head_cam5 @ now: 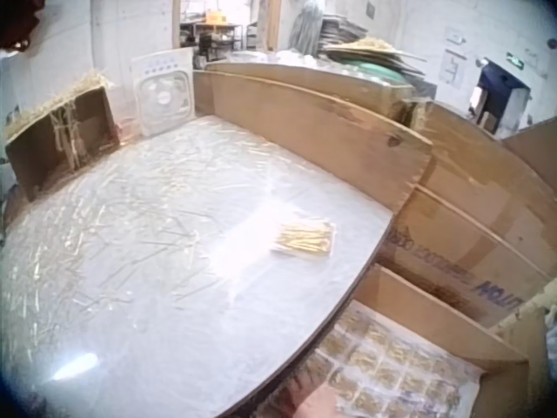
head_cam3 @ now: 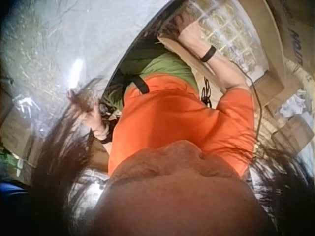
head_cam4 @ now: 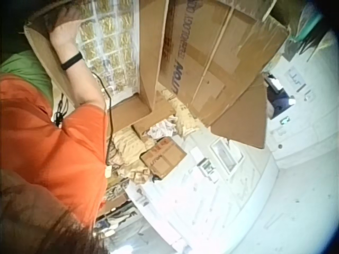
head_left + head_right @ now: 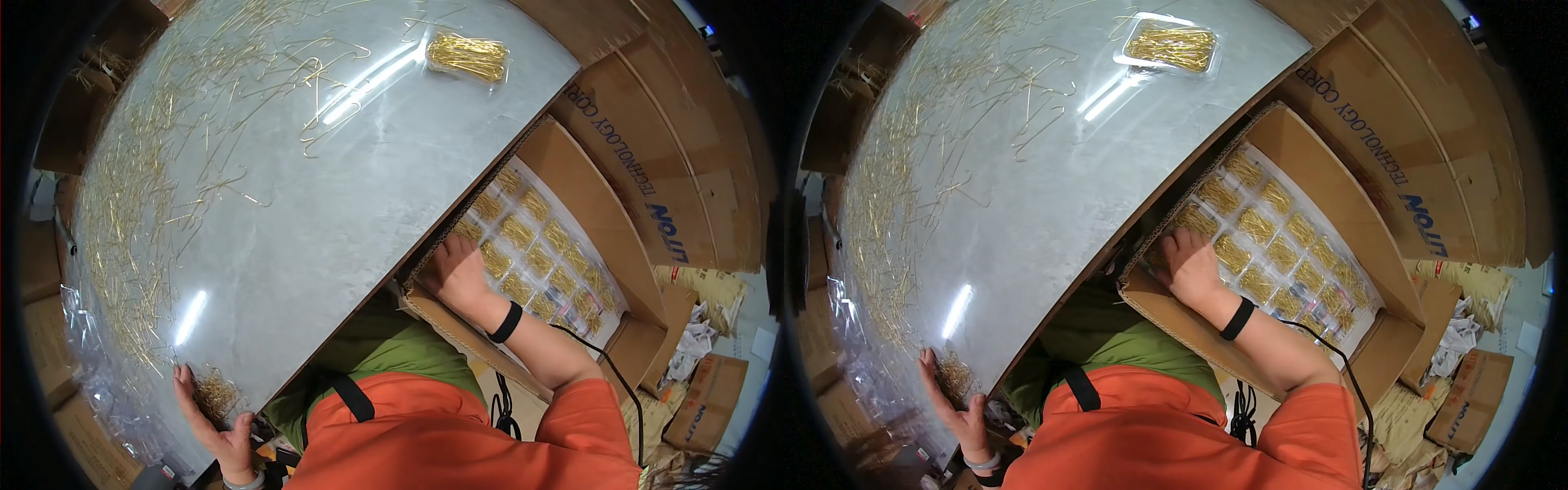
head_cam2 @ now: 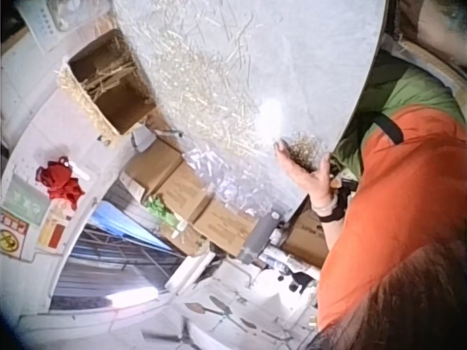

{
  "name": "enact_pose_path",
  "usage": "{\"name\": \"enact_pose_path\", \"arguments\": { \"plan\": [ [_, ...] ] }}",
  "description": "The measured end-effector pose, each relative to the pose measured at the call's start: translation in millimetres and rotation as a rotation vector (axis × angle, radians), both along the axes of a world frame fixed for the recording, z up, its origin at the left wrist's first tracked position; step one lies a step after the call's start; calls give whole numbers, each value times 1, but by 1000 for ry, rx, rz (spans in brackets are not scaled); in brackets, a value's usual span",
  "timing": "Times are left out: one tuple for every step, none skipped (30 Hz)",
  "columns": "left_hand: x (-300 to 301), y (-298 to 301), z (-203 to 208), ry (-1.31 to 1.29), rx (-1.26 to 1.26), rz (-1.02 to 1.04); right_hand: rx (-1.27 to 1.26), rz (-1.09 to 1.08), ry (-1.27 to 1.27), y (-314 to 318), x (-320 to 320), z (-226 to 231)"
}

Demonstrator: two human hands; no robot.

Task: Packaging small bundles of gold-colored wires into individual plastic bags.

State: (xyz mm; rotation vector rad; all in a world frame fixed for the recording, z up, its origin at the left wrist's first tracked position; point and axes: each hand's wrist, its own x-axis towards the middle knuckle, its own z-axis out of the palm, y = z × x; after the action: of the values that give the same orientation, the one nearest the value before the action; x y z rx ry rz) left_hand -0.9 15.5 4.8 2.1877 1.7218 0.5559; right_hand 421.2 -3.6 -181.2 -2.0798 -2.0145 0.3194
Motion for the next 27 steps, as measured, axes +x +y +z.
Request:
{"name": "enact_pose_path", "arguments": {
  "plan": [
    [1,0,0,-12,2,-2,9,14,9,-2,3,2],
    [2,-1,0,-24,4,-4,-3,27,13,-3,5,3],
    [3,-1,0,-36,6,-6,-16,39,18,-4,7,4],
    [3,0,0,-28,-1,-3,-28,49,24,-5,9,5],
    [2,0,1,-19,-9,0,-22,70,14,-7,11,5],
    [2,0,2,-10,-17,2,-16,92,5,-9,13,4],
    [1,0,1,-20,-16,2,-7,110,-9,-11,14,3],
    [1,0,0,-31,-16,2,-6,101,3,-13,14,3],
    [1,0,-1,-41,-16,1,-5,92,15,-14,13,2],
    [1,0,-1,-38,-14,-3,-7,86,29,-14,13,1],
    [-1,0,-2,-36,-13,-6,-4,82,33,-15,14,1],
    [-1,0,-2,-34,-10,-10,-1,77,37,-17,15,0],
    [-1,1,-2,-37,-12,-13,4,73,42,-18,14,0],
    [0,1,-1,-40,-12,-16,15,87,41,-19,14,1],
    [0,1,-1,-43,-12,-18,26,101,40,-20,14,1],
    [1,1,0,-41,-12,-20,36,115,38,-22,15,2],
    [1,1,0,-38,-11,-22,21,100,41,-24,14,1],
    [2,1,0,-36,-10,-24,6,85,44,-27,13,-2],
    [2,1,1,-36,-10,-25,-8,71,47,-29,13,-5],
    [2,1,1,-36,-9,-27,-25,70,41,-29,13,-8],
    [3,1,2,-36,-8,-29,-40,67,34,-29,13,-9],
    [3,2,1,-37,-8,-30,-56,64,26,-29,13,-10],
    [2,2,1,-37,-7,-31,-50,67,23,-29,13,-10],
    [1,2,0,-37,-6,-33,-43,68,20,-30,13,-9],
    [2,1,0,-44,-9,-33,-37,70,14,-31,13,-8],
    [2,1,0,-51,-10,-34,9,66,39,-32,12,-8],
    [2,0,1,-57,-12,-37,56,61,64,-33,11,-8]
  ]
}}
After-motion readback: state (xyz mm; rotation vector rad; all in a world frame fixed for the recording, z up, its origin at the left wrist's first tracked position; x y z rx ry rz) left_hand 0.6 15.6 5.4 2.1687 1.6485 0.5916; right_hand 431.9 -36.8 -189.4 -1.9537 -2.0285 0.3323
